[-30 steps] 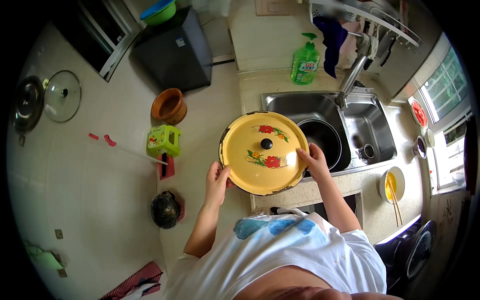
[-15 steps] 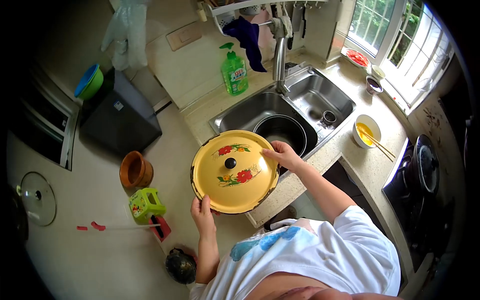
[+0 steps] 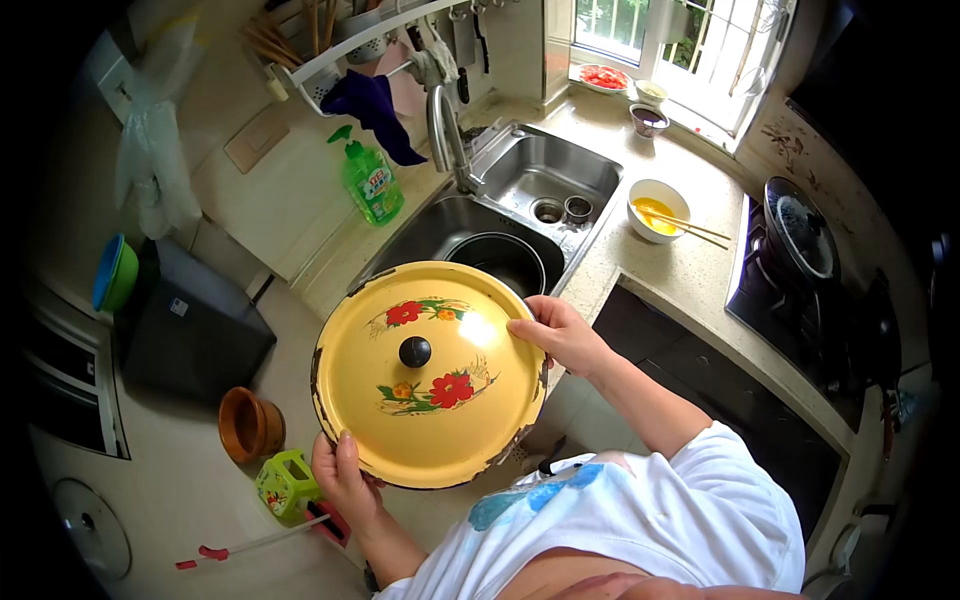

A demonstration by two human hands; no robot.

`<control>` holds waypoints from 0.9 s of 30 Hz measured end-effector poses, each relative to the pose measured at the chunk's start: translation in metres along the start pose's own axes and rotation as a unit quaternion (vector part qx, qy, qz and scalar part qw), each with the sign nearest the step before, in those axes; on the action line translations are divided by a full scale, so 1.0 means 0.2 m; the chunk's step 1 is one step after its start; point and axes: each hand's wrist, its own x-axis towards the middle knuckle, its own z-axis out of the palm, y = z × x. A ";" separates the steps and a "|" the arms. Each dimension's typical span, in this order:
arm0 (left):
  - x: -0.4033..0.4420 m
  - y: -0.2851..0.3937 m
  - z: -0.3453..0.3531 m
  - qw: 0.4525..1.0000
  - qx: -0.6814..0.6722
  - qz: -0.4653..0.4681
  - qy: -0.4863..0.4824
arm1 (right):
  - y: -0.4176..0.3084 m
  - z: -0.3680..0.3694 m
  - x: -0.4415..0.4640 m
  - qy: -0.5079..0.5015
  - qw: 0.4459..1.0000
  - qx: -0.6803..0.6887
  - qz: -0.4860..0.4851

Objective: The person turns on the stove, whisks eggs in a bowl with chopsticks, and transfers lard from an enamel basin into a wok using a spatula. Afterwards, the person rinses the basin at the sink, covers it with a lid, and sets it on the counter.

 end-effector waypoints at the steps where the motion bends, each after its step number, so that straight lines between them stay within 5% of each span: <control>1: -0.01 0.02 0.02 1.000 0.003 0.005 -0.018 | -0.01 -0.02 -0.04 0.013 1.000 0.009 -0.004; 9: -0.21 0.10 0.30 0.997 -0.049 0.001 -0.061 | -0.02 -0.21 -0.52 0.087 0.993 0.071 -0.033; 13: -0.36 0.02 0.39 0.980 -0.036 -0.021 -0.197 | 0.05 -0.36 -0.91 0.167 0.980 0.098 -0.036; 23: -1.12 0.02 0.99 0.889 0.025 -0.222 -0.400 | 0.28 -0.64 -2.16 0.429 0.890 0.141 -0.058; 27: -1.39 -0.17 1.20 0.790 -0.016 -0.318 -0.524 | 0.38 -0.67 -2.65 0.499 0.851 0.150 -0.061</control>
